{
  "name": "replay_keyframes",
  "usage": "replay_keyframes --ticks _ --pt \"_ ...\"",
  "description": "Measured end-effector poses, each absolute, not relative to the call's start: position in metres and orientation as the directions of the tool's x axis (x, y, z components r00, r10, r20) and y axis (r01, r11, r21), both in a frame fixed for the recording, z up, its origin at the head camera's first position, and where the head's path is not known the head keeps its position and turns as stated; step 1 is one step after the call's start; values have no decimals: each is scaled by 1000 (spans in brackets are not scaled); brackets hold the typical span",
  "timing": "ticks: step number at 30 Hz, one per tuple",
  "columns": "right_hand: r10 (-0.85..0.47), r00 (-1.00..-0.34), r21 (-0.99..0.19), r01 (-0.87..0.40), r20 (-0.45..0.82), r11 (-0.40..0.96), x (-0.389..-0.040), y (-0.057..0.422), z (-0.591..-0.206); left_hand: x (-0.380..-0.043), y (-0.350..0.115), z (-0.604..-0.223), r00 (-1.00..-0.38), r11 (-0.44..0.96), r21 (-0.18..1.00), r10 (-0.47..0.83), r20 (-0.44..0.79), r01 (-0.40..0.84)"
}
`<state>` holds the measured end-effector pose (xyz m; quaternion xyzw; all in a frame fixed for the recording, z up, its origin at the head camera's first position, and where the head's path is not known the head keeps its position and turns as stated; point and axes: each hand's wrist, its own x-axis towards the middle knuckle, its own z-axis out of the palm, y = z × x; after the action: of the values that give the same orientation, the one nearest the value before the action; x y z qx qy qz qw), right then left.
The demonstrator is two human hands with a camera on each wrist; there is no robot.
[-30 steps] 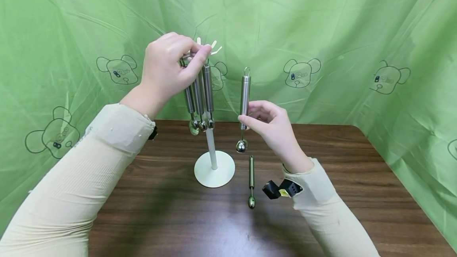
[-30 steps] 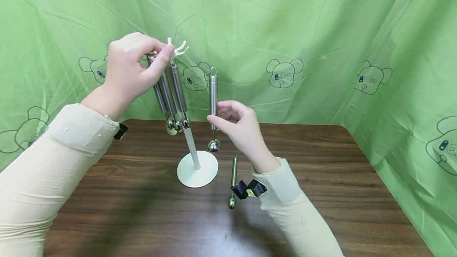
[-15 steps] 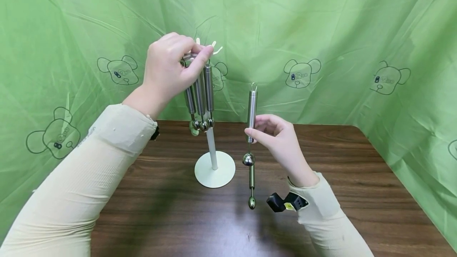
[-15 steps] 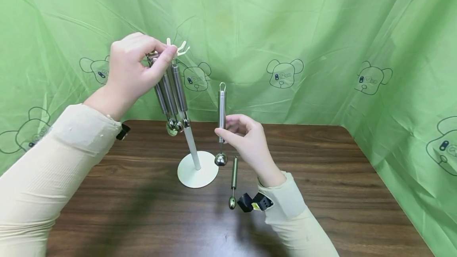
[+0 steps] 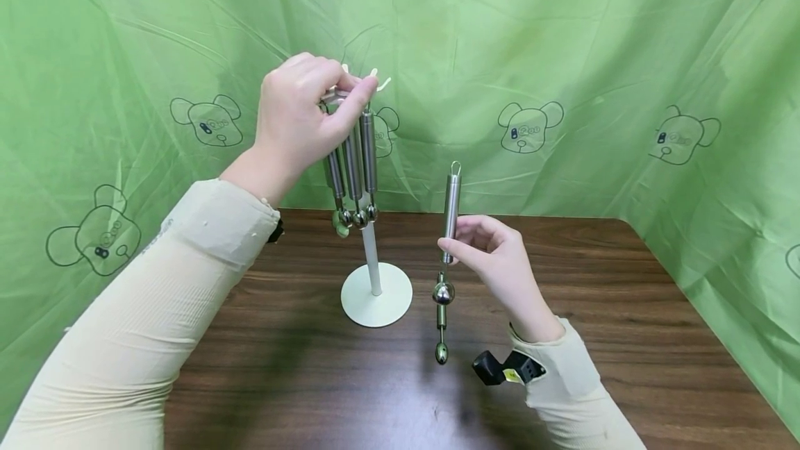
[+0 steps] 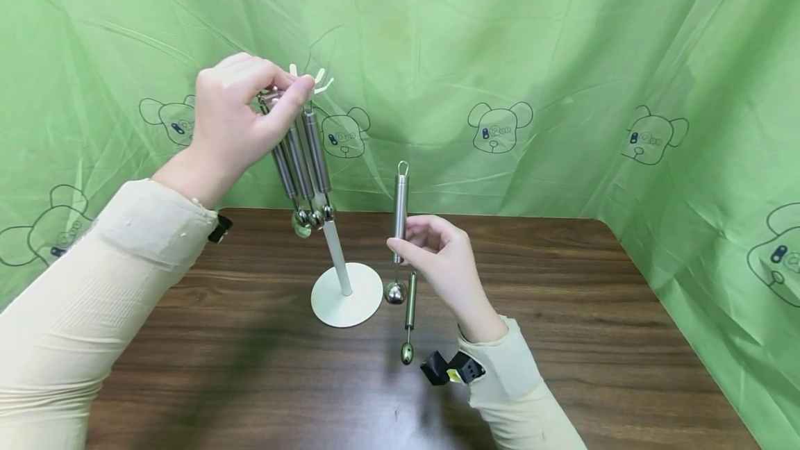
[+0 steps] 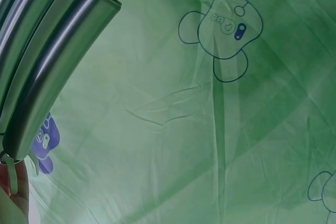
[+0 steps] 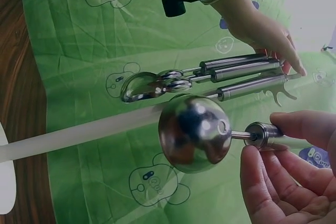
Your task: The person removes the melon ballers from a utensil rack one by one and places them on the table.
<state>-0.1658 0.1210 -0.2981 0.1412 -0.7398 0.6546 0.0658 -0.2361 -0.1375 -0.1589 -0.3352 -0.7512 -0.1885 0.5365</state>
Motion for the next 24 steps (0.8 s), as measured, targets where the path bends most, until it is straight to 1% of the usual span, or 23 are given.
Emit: replay_keyframes --ticks 17,24 --pt "-80 -965 -963 -255 248 93 -161 130 -321 -232 -141 -159 -272 696 -16 301 914 718" --pt "-50 -973 -968 -227 223 107 -159 135 -333 -231 -144 -161 -271 668 -2 305 913 744"
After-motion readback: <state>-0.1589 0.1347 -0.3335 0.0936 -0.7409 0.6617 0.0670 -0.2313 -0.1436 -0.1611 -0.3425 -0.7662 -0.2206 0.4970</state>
